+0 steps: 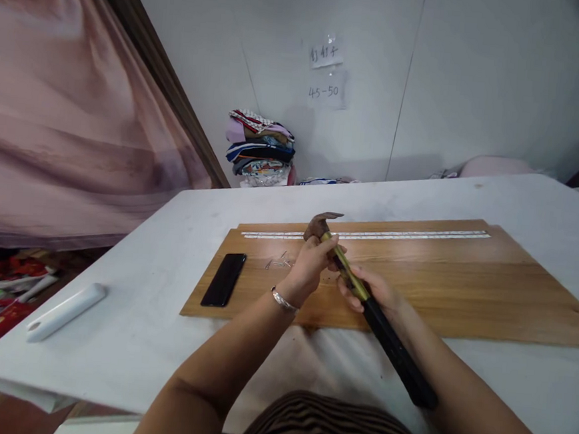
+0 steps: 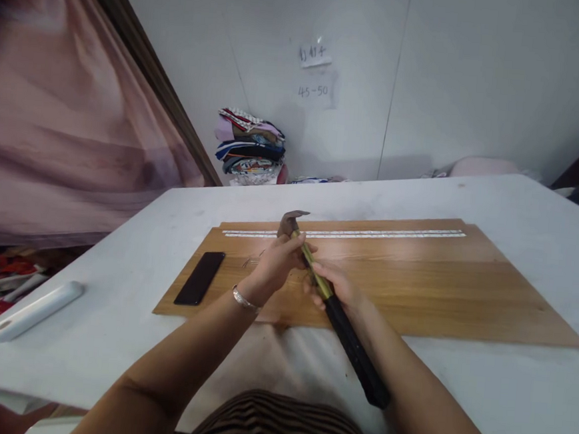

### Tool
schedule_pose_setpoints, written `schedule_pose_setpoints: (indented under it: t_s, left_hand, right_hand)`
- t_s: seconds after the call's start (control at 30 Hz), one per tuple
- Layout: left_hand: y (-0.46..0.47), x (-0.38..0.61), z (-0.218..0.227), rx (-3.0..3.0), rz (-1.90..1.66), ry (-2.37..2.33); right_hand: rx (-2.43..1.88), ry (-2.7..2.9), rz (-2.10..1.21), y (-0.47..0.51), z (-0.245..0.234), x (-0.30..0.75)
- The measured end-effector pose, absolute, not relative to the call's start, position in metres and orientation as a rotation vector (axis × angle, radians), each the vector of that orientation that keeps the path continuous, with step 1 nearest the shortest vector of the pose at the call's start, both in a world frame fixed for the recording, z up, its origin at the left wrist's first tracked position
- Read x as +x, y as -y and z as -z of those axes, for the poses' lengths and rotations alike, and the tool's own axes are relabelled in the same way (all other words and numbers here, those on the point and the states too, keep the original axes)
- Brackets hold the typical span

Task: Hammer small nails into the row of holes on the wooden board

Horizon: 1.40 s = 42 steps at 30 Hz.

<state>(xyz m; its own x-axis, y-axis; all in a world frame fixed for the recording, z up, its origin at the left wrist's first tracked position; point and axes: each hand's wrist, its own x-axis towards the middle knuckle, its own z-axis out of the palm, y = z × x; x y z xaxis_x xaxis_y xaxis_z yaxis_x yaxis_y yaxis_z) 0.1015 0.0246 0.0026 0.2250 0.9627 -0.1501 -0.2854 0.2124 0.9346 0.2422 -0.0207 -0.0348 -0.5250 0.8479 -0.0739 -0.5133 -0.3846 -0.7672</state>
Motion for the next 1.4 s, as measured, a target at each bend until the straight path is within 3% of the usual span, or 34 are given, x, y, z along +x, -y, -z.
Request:
schedule_pose_setpoints:
  t_s: [0.33,0.67,0.87,1.2,1.4]
  left_hand:
    - [0.002,0.1,0.017,0.773,-1.046,-0.915]
    - [0.063,0.027,0.071,1.534,-0.847,-1.403]
    - [0.052,-0.013,0.071,1.867,-0.694,-1.821]
    - [0.039,-0.009,0.072,2.115,-0.231,-1.958]
    - [0.034,-0.009,0.072,2.165,-0.312,-1.931]
  right_hand:
    - [-0.501,0.863,-2.136,0.022,0.028,0.255]
    - [-0.405,0.955,-2.213,0.032,0.017,0.258]
    - [-0.578,0.936,-2.263,0.032,0.035,0.245]
    - [-0.67,0.875,-2.199,0.049,0.041,0.243]
    - [-0.703,0.869,-2.169,0.052,0.047,0.236]
